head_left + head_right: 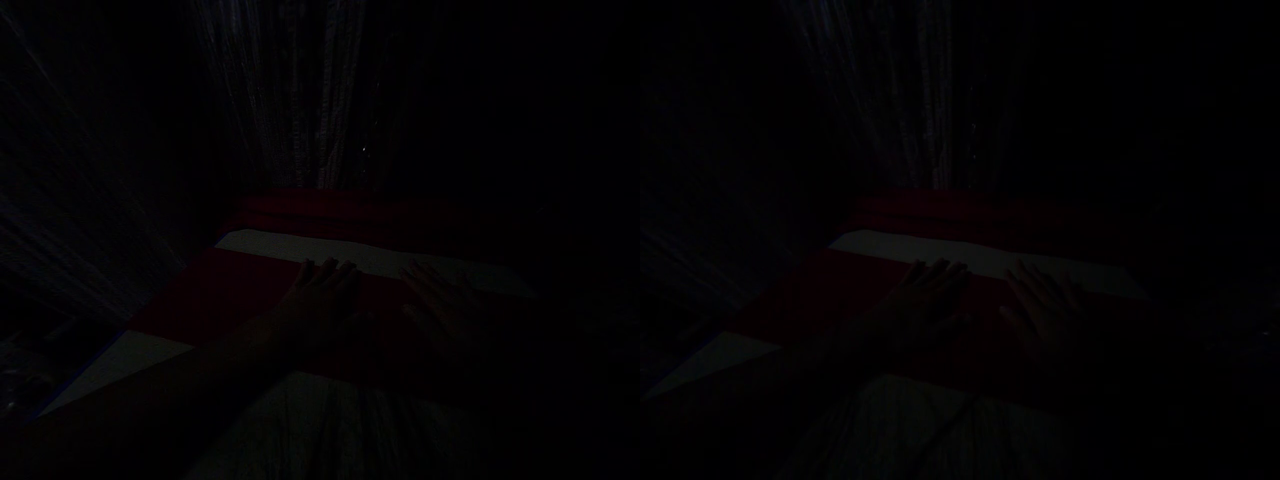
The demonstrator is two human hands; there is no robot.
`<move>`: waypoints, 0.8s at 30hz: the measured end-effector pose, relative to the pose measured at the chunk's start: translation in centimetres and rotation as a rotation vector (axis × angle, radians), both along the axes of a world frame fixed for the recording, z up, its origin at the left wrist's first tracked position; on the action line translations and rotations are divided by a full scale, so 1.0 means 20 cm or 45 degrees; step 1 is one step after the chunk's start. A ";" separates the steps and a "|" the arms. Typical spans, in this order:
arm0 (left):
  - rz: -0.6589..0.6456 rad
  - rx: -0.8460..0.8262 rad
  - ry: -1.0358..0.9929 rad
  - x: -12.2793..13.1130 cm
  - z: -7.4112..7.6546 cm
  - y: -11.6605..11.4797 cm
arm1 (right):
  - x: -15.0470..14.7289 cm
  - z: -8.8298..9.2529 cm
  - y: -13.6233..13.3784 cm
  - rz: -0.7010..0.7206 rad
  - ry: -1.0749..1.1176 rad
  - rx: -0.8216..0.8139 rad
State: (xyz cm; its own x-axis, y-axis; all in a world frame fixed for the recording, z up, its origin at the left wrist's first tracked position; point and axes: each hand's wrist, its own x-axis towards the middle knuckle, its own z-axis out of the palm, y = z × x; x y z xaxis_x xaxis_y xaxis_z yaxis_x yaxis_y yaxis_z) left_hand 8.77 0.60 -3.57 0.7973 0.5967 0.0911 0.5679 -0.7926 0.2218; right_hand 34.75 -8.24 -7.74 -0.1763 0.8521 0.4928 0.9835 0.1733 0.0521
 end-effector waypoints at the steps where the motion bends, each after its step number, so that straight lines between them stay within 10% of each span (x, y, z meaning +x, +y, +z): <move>1: -0.001 -0.004 0.007 0.00 0.00 0.00 | -0.01 0.01 0.00 0.023 0.005 -0.005; 24: -0.082 -0.086 0.059 0.02 0.06 -0.09 | -0.02 -0.04 -0.02 0.202 -0.005 -0.013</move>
State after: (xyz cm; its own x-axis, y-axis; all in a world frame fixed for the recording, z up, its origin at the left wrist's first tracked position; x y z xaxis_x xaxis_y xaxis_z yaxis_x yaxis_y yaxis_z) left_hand 9.26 -1.27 -2.46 0.8365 0.5478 0.0147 0.5272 -0.8119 0.2508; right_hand 34.36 -8.62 -8.44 -0.3111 0.8184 0.4831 0.9434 0.3274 0.0529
